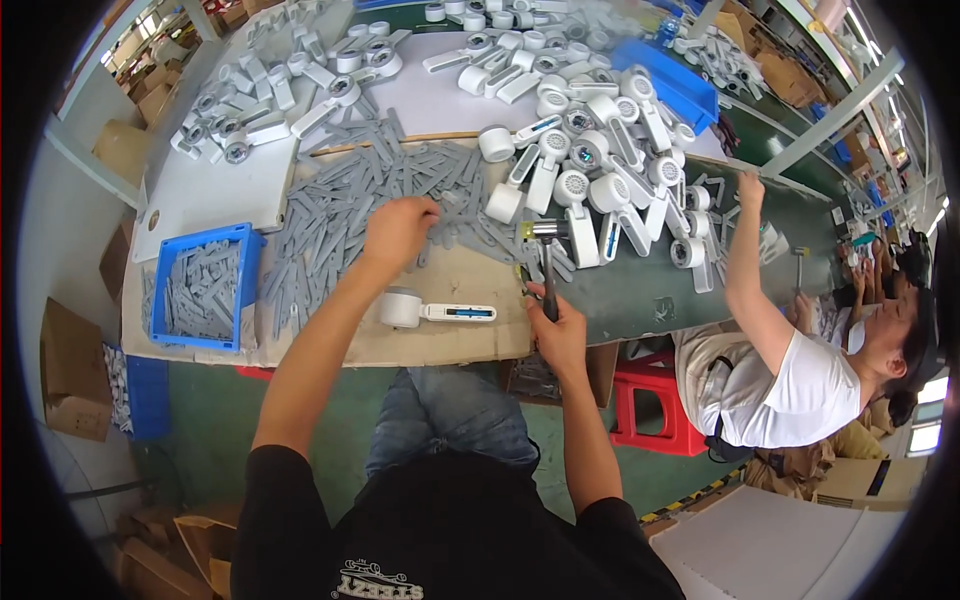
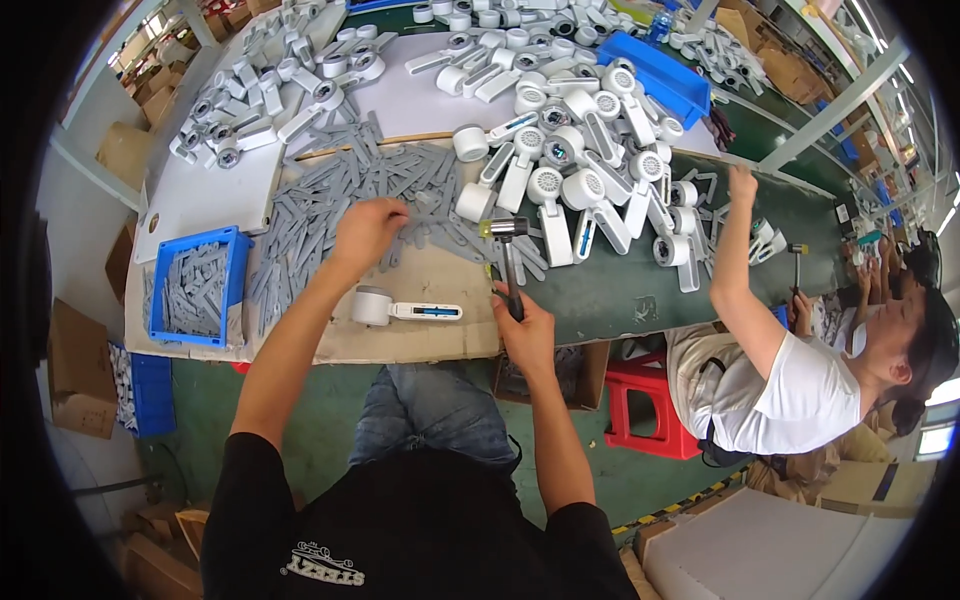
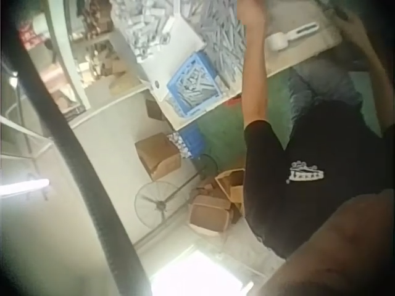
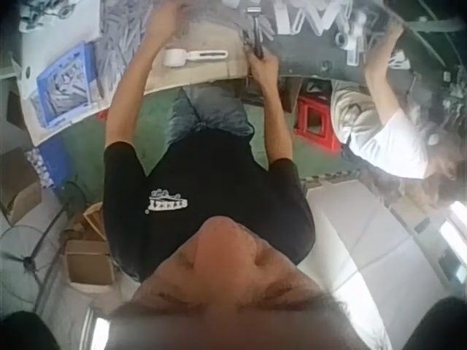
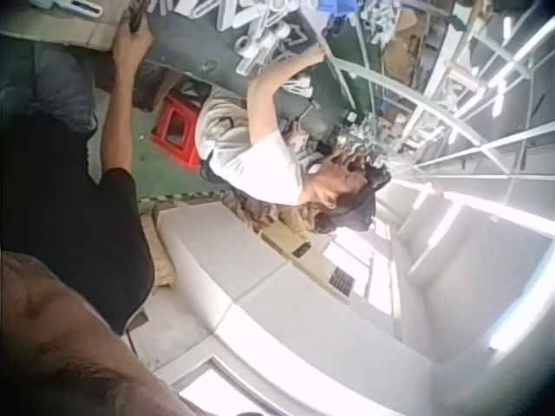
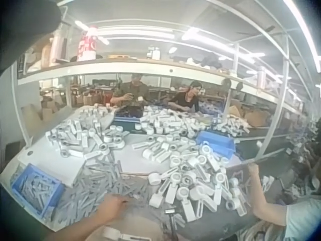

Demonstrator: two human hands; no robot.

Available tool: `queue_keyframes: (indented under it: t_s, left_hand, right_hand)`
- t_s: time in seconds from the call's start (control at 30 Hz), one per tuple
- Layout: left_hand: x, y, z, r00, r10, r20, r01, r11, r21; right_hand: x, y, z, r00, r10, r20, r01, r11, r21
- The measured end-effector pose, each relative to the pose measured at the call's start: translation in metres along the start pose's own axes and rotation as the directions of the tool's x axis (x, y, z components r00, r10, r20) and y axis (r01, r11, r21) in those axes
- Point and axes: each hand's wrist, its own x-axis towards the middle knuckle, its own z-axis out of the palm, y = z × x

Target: The person assembles plastic housings by hammering metal pins into designated slots with a hammer.

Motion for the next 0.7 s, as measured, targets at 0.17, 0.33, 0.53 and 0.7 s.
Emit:
queue_keyframes:
  t_s: [0.17,0.33,0.53,0.7]
  left_hand:
    - [-0.038,0.013,-0.041,0.920,0.287,-0.266,-0.293,0.956,0.017]
    - [-0.088,0.044,-0.033,0.989,0.082,0.124,-0.023,0.907,-0.421]
    - [-0.102,0.042,-0.034,0.958,0.015,0.286,0.134,0.859,-0.495]
    - [-0.123,0.005,-0.013,0.928,0.369,-0.055,-0.371,0.928,-0.037]
  right_hand:
    - [-0.001,0.001,0.000,1.000,-0.011,-0.019,0.011,1.000,0.001]
    - [-0.017,-0.024,0.028,0.991,-0.129,0.047,0.121,0.982,0.146]
    - [-0.020,-0.026,0.028,0.976,-0.196,0.098,0.191,0.980,0.064]
    - [-0.012,-0.030,0.012,0.990,0.038,0.138,-0.035,0.999,-0.023]
